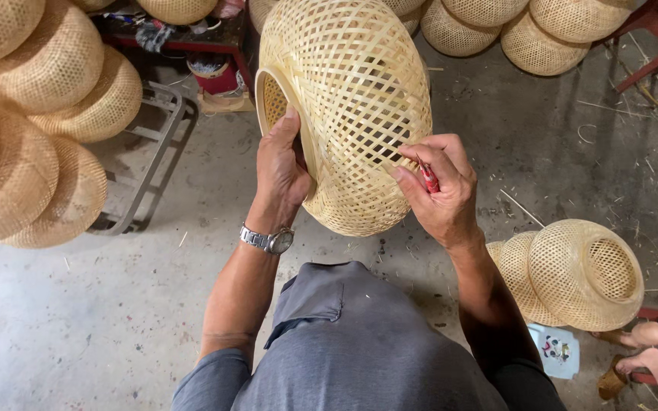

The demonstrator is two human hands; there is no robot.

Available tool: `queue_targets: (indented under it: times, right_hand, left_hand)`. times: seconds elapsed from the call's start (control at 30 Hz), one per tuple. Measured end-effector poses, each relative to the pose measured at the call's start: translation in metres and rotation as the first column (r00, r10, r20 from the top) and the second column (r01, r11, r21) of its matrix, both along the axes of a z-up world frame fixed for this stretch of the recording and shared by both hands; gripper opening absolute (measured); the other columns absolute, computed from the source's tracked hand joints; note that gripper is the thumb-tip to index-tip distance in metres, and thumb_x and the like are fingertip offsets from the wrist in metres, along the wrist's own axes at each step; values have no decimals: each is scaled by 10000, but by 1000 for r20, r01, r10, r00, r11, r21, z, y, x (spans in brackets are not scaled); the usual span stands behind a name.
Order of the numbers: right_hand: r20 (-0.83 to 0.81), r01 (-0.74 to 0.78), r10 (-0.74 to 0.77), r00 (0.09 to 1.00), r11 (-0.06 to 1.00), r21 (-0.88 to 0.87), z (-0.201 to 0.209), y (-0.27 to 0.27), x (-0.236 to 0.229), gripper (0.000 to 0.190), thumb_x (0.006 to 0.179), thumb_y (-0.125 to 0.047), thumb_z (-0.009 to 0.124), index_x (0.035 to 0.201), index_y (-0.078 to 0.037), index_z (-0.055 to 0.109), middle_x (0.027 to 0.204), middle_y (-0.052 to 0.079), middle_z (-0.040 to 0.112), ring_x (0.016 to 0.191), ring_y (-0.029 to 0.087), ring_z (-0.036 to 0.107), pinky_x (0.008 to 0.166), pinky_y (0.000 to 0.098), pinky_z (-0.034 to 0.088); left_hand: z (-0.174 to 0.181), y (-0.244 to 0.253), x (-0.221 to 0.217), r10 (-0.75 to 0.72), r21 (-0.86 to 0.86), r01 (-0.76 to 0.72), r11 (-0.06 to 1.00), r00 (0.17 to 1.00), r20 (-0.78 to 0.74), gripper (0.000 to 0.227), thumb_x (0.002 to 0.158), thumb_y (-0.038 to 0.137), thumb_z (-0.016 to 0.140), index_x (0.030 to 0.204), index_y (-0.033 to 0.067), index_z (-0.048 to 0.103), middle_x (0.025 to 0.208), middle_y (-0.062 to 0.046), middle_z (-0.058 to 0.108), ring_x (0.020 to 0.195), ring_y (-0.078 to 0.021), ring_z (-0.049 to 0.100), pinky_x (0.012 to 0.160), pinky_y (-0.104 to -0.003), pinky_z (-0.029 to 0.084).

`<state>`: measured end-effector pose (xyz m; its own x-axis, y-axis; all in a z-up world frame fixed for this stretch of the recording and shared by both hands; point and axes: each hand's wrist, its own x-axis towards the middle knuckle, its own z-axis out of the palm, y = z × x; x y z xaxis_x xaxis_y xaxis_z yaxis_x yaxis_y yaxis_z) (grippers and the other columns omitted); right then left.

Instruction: The person carries a woven basket and uses a hammer to tap and adjust the rim. They walk through a workshop filled with similar baskets, then sit on the floor to continue hammering the rim of a basket.

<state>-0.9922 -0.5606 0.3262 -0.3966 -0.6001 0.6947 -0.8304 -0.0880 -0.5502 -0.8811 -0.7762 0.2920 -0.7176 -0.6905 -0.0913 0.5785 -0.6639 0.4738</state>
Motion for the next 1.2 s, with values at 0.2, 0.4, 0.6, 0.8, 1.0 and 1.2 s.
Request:
queue_targets:
  times: [0.2,0.4,0.6,0.8,1.0,1.2]
  right_hand:
    - [10,27,-28,1000,999,35,10,-9,-54,306,929,-29,826,1192,-31,670,1110,84,579,891,168,627,746,301,530]
    - [66,170,-174,983,983,65,4,-26,-104,277,915,-34,839,1149,-24,690,1089,89,583,878,177,625,739,303,525]
    - [148,284,-270,951,955,-81,-18,-46,-159,349,902,-37,819,1223,-38,681,1174,79,587,841,92,552,692,246,481]
    - [747,532,-320,583,845,-53,-46,-29,-228,399,1032,-199,674,1379,-11,619,792,27,577,529,21,456,447,219,369]
    - [813,372,66,579,866,-335,-107,-8,-269,458,996,-406,651,1306,-93,528,800,-44,559,481,53,447,407,230,354]
    - [821,428,241,517,759,-492,-177,25,-340,451,936,-429,720,1206,-161,478,671,-25,472,485,90,424,394,257,347]
  left_hand:
    - [6,-12,-64,-67,-59,66,996,997,-28,323,1047,187,606,1242,-66,656,1198,-163,728,1036,-249,719,940,-414,611]
    - [0,-38,-142,-143,-79,143,987,990,3,316,1065,171,612,1261,-75,647,1215,-159,723,1050,-239,714,961,-396,601]
    - [4,-69,-229,-243,-108,243,964,970,14,329,1042,178,589,1260,-63,645,1216,-156,719,1064,-242,703,964,-395,593]
    - [-4,-80,-304,-316,-269,326,906,945,80,295,1073,187,554,1237,-34,660,1219,-128,716,1072,-202,679,971,-352,572]
    - [13,-45,-350,-331,-552,433,713,901,280,360,1134,263,526,1108,-49,703,841,-63,626,654,-103,524,590,-269,419]
    - [59,-8,-406,-156,-939,340,-50,926,344,366,1075,312,527,1058,-10,698,801,-24,630,577,-100,588,516,-297,483]
